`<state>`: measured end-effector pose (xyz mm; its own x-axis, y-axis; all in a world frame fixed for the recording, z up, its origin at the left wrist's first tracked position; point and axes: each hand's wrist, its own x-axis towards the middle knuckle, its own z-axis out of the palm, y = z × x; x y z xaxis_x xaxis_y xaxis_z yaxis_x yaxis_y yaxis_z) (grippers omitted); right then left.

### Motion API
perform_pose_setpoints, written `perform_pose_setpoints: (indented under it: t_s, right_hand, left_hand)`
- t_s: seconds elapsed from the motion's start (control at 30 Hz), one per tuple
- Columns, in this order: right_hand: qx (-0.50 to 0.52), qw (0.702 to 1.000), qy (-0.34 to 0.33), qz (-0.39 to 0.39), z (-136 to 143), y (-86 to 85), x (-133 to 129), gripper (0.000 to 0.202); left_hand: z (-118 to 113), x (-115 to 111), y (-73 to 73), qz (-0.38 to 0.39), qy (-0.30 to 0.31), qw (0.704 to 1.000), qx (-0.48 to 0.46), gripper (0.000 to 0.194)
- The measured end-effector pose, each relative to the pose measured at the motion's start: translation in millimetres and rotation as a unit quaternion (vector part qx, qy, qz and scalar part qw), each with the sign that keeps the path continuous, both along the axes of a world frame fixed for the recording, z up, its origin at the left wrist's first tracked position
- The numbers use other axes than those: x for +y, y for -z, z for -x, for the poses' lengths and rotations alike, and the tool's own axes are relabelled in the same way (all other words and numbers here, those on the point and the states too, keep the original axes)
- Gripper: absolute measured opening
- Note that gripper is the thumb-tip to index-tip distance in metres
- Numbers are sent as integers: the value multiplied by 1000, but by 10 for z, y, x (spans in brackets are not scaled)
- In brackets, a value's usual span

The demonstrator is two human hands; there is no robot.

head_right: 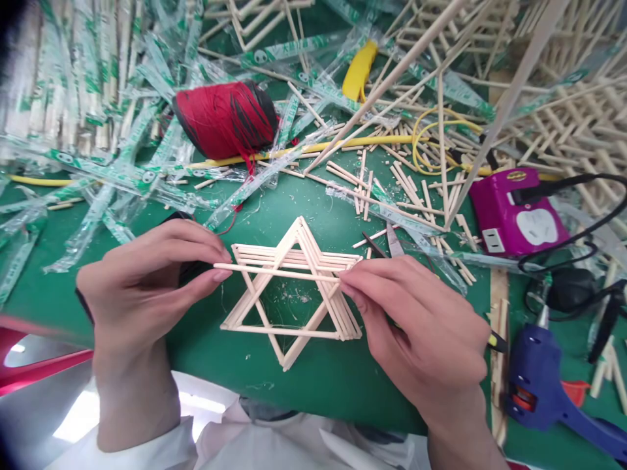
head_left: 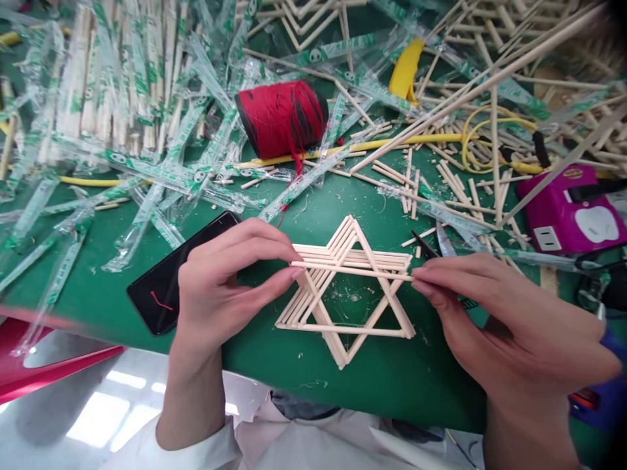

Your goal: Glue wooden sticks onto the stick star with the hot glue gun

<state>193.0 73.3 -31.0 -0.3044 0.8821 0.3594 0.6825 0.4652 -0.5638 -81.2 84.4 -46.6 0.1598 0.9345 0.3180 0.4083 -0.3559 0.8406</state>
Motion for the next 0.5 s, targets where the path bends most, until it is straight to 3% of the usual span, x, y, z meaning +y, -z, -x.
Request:
perform_pose_setpoints:
  t_s: [0.17,0.27,0.4,0.5]
  right_hand:
    - [-7,998,-2,-58,35,-23,-27,35]
    - [20,998,34,-53,49,-65,-57,32]
    - [194,974,116,-11,73,-101,-81,26]
    - [337,933,114,48,146,-125,-83,20]
  left_hand:
    - [-19,16,10,-14,-13,997,-69,6]
    - [38,50,4,6,-53,992,-112,22]
    - [130,101,37,41,-118,972,-200,31]
    - [149,127,96,46,-107,974,-196,28]
